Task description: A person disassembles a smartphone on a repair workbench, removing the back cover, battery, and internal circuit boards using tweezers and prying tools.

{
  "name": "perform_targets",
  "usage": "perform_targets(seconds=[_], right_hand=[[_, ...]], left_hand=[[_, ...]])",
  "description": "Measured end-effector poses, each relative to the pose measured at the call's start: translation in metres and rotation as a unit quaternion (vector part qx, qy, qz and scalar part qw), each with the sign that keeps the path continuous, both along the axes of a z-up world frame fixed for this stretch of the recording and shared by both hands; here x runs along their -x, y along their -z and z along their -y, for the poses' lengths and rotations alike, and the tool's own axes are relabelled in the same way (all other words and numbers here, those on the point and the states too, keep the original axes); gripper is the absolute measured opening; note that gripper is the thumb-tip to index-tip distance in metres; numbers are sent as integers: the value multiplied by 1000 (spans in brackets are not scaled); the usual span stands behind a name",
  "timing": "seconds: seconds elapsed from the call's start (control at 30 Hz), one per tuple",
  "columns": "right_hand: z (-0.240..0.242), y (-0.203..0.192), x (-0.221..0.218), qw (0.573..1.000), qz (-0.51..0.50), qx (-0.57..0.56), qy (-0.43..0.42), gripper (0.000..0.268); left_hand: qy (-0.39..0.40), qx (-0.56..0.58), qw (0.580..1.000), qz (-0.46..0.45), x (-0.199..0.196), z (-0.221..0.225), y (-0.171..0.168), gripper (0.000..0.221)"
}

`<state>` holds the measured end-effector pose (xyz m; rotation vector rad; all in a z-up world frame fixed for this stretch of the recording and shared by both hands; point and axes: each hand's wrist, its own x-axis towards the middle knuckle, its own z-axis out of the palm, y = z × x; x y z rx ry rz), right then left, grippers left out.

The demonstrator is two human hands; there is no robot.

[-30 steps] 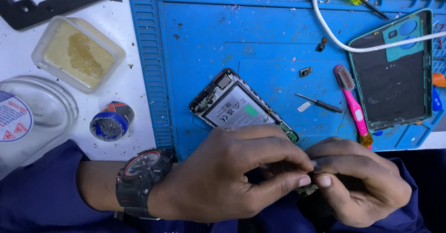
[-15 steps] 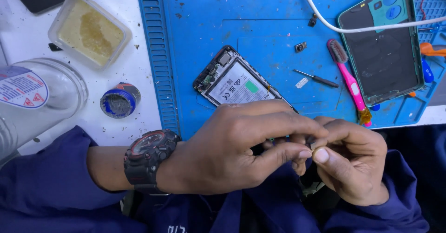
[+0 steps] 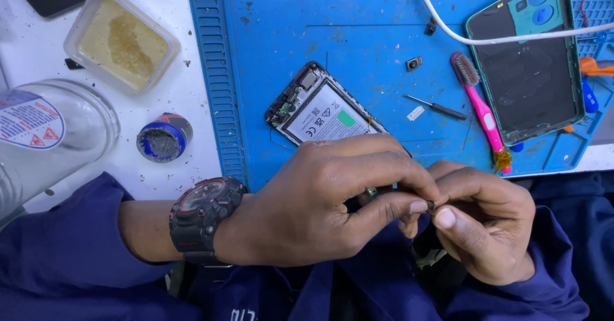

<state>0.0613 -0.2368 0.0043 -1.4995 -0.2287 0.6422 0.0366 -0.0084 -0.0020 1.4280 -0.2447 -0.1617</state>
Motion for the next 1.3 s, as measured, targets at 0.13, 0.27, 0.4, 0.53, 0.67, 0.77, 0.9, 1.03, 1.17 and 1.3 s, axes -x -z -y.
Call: perform_targets(seconds=[0.13, 0.27, 0.4, 0.53, 0.67, 0.77, 0.9, 1.03, 1.17, 1.3], right_hand=[[4, 3, -1, 999, 24, 22, -15, 21], [4, 2, -6, 998, 24, 28, -48, 20], [-4, -4, -8, 999, 10, 0, -48, 15], [-3, -4, -7, 999, 16, 3, -33, 11], [0, -2, -6, 999, 27, 26, -19, 10], [3, -2, -4, 999, 22, 46, -18, 10], [0, -5, -4, 995, 52, 82, -31, 9], [0, -6, -3, 982, 135, 124, -46, 10], [-8, -11, -4, 954, 250, 150, -76, 11], [-11, -11, -6, 943, 296, 124, -85, 12]], left_hand=[[-2, -4, 1000, 5, 0, 0, -1, 10], [-6, -14, 999, 40, 2, 0, 0, 10], [1, -5, 998, 56, 2, 1, 1, 11], [4, -7, 999, 49, 2, 1, 0, 11], [-7, -22, 999, 34, -1, 0, -7, 12], [-14, -24, 998, 59, -1, 0, -4, 22], [-22, -45, 996, 77, 0, 3, 0, 22], [-39, -107, 981, 157, 0, 4, 4, 17], [-41, -154, 963, 219, 3, 6, 10, 18], [-20, -115, 979, 169, 2, 6, 7, 17]])
